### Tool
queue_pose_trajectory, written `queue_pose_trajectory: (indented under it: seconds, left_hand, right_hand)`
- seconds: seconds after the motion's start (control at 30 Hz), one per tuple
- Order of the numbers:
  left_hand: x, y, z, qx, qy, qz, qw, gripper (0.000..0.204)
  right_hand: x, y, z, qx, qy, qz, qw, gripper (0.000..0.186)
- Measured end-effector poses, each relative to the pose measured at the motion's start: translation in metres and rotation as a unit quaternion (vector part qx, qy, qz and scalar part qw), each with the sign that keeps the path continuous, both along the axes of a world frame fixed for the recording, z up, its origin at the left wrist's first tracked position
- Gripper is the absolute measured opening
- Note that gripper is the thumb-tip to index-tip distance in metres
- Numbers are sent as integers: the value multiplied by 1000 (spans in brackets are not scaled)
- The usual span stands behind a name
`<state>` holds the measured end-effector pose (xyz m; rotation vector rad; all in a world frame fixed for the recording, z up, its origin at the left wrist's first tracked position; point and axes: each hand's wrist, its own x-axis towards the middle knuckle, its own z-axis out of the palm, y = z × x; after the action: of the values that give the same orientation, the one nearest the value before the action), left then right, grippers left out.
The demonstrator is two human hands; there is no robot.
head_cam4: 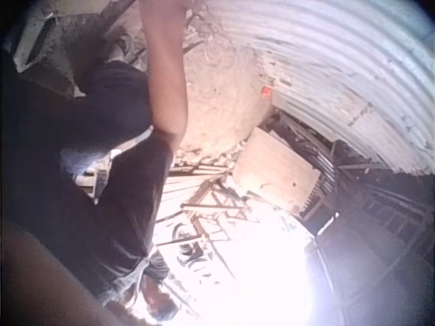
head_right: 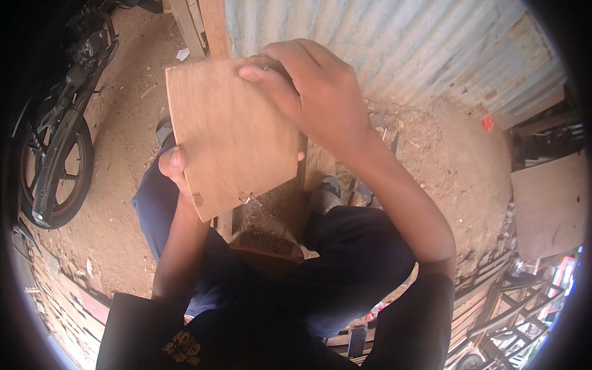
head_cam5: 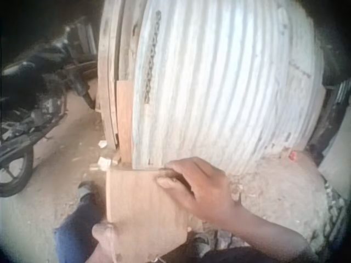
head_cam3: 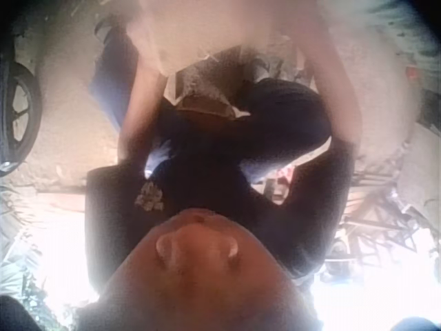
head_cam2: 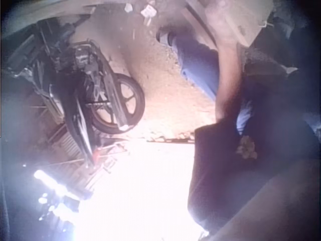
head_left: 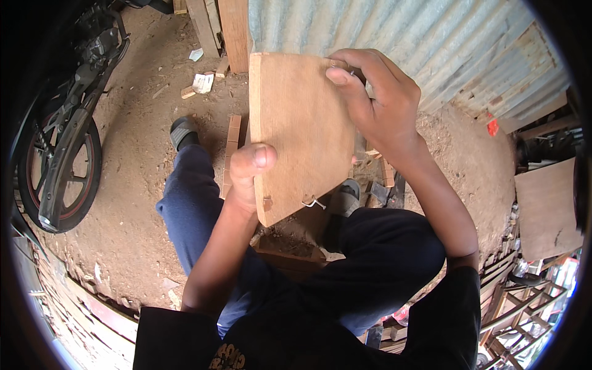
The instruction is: The person sits on the ground and inspects a rectangular piece of wood. They then use a hand saw to cut the wood while holding it steady with their left hand.
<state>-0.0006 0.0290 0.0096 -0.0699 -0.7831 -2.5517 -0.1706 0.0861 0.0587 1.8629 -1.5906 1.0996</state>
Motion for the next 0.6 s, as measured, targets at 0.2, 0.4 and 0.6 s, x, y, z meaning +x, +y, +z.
queue_pose_trajectory:
  seconds: [0.2,0.4,0.6]
  left_hand:
    - [2,3,-3,25,6,-21,999,104]
    - [4,2,-7,1,9,7,1000,102]
    - [2,-4,-16,-22,39,-73,996,100]
  right_hand:
    - [1,-8,-5,-43,8,-9,999,26]
    - [5,-13,-6,-18,-23,19,999,24]
    - [9,-8,0,-2,-12,-10,1000,23]
